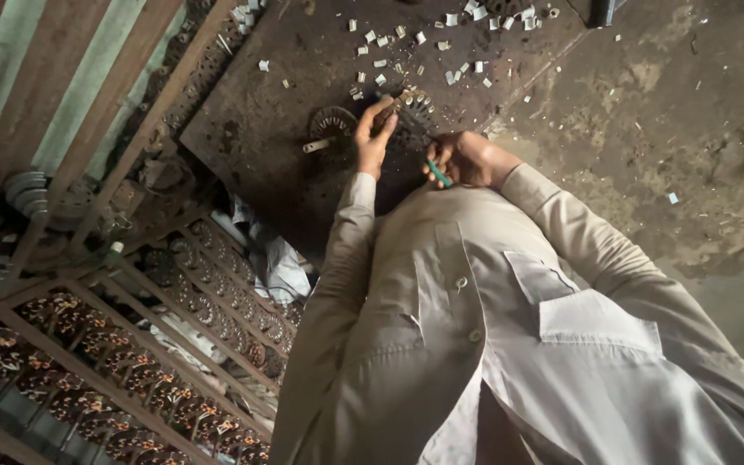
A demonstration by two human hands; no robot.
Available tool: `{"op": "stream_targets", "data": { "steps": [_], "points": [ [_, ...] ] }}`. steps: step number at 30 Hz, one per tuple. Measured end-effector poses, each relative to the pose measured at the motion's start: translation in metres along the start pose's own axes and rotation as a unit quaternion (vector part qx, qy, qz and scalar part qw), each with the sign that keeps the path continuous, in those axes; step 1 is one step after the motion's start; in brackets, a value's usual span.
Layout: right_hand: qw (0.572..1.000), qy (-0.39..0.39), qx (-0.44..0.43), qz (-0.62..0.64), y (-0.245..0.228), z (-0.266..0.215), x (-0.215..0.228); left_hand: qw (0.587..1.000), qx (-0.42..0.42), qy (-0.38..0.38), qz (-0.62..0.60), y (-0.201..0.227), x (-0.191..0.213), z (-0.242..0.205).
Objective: The person uses pliers to remove small metal pins from circular metal components on a workbench. They repeatedly pick up the components, extract the pins, and place them on the table.
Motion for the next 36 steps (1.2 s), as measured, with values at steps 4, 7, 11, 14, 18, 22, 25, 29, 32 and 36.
{"op": "stream_targets", "data": {
  "steps": [4, 7, 11, 14, 18, 22, 25, 29, 32, 36],
  "points": [
    [1.0, 0.004, 0.022, -0.02, 0.007, 0.012, 0.008, 1.0, 0.02, 0.015, 0.009, -0.006, 0.001, -0.004],
    [0.999, 0.037, -0.007, -0.017, 0.01, 0.016, 0.013, 0.999, 0.019, 0.023, 0.013, -0.006, 0.005, -0.002],
    [0.944, 0.079, 0.129, -0.292, -0.025, 0.002, 0.012, 0.998, -0.037, 0.024, 0.051, -0.003, 0.002, -0.003],
    [0.779, 0.037, 0.268, -0.565, -0.051, -0.009, -0.023, 0.998, -0.04, 0.02, 0.047, -0.002, 0.003, -0.004],
    [0.698, 0.096, 0.198, -0.682, -0.066, -0.003, -0.024, 0.998, -0.034, 0.02, 0.047, -0.002, -0.001, 0.0],
    [0.566, 0.21, 0.139, -0.785, -0.068, 0.004, -0.035, 0.998, -0.036, 0.016, 0.055, -0.002, 0.004, -0.008],
    [0.462, 0.222, 0.041, -0.858, -0.055, 0.014, -0.045, 0.999, -0.035, 0.028, 0.017, 0.001, -0.001, -0.002],
    [0.444, 0.272, 0.081, -0.85, -0.06, 0.017, -0.06, 0.992, -0.089, 0.006, 0.087, 0.022, -0.008, -0.004],
    [0.418, 0.319, 0.155, -0.836, -0.077, -0.003, -0.062, 0.984, -0.113, -0.003, 0.137, 0.031, -0.019, -0.001],
    [0.362, 0.321, 0.185, -0.856, -0.07, -0.032, -0.064, 0.983, -0.081, 0.029, 0.16, 0.022, -0.018, -0.007]
  ]
}}
Point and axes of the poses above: each hand's wrist, its own z-axis towards the middle knuckle, its own x-axis out of the back of the hand, y = z × x, the point moved 9 cm from there along z, towards the middle knuckle
